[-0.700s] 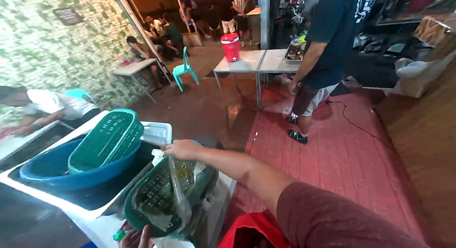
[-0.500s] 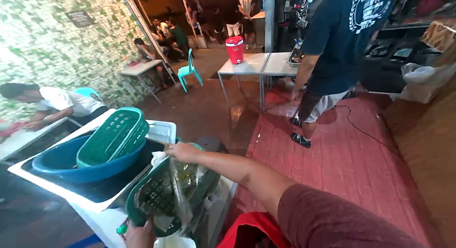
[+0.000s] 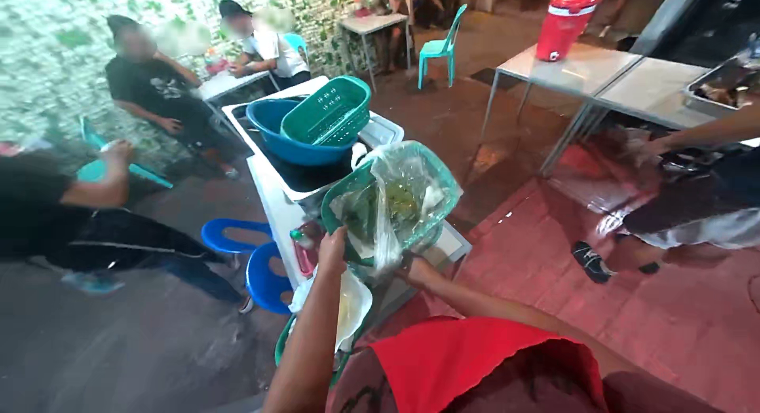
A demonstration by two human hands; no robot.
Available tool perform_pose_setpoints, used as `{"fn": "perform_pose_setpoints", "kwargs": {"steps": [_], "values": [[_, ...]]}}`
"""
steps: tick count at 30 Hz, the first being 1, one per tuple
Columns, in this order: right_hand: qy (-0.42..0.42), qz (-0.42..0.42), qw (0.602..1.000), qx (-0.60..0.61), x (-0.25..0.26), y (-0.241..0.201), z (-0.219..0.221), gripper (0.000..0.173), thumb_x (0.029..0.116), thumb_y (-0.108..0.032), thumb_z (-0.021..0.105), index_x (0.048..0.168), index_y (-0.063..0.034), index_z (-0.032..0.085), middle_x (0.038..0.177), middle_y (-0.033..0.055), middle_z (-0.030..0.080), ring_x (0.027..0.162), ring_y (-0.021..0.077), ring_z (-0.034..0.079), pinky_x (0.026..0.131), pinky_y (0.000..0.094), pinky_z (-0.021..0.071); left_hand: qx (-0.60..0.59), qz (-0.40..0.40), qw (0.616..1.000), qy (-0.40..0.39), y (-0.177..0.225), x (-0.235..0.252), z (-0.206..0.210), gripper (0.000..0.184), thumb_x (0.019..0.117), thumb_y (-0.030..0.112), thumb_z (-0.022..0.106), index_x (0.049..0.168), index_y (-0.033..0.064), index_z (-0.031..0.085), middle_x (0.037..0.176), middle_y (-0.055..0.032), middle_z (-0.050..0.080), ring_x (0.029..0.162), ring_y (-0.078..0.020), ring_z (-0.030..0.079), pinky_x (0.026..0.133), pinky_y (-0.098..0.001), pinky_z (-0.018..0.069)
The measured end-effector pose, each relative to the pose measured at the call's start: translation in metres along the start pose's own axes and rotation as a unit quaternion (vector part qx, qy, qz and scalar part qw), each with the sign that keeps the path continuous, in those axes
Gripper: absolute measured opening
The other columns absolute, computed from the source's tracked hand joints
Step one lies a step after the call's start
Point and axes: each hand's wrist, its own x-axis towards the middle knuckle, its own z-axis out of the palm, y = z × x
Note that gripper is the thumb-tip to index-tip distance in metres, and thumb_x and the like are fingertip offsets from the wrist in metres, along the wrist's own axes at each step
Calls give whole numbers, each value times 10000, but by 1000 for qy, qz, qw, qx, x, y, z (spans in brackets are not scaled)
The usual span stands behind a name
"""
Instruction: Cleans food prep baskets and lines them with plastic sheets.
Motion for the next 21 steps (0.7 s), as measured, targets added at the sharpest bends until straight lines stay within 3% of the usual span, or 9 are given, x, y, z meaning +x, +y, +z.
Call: {"fn": "perform_pose_setpoints", "kwargs": {"steps": [3,5,9,13,17,21], "values": [[40,-44,985,162,-8,-10,-5,373,1040,-174,585,1347,38,564,1055,155,698,786,193,682,757,370,584,-80,-50,996,-11,3,-7,9,359,1059,245,510,1338,20,526,1058,-179,626,876,-260,631,754,-457,551],[39,-14,963,267,-11,-21,-8,310,1075,-103,497,1343,46,542,992,130,697,725,162,672,706,335,585,-110,-67,992,-7,3,-9,6,352,1059,242,509,1315,2,532,1036,-188,630,852,-271,635,734,-458,559],[101,21,920,378,1,-25,-30,316,1090,-90,416,1370,24,510,933,163,692,723,207,694,682,370,608,-131,-90,987,-11,-3,-7,-13,378,1046,250,528,1316,-15,535,1073,-220,650,872,-307,671,740,-472,585],[128,13,917,377,17,-36,-53,323,1106,-97,376,1383,16,496,1011,176,657,740,200,680,689,359,602,-140,-116,983,-28,-4,-20,-34,391,1047,263,520,1322,-16,519,1065,-219,669,856,-305,696,739,-457,600],[115,22,925,361,42,-29,-51,323,1109,-157,407,1371,-22,538,1031,193,666,774,230,676,696,382,586,-143,-106,984,-23,3,-33,-41,321,1052,243,503,1262,1,516,933,-179,666,718,-253,683,645,-399,599],[129,20,881,455,54,-33,-60,293,1122,-185,351,1311,-45,525,955,98,622,769,179,618,695,373,551,-76,-91,993,-26,6,-41,-57,324,1046,236,523,1257,-10,533,963,-182,680,760,-259,697,674,-416,605]]}}
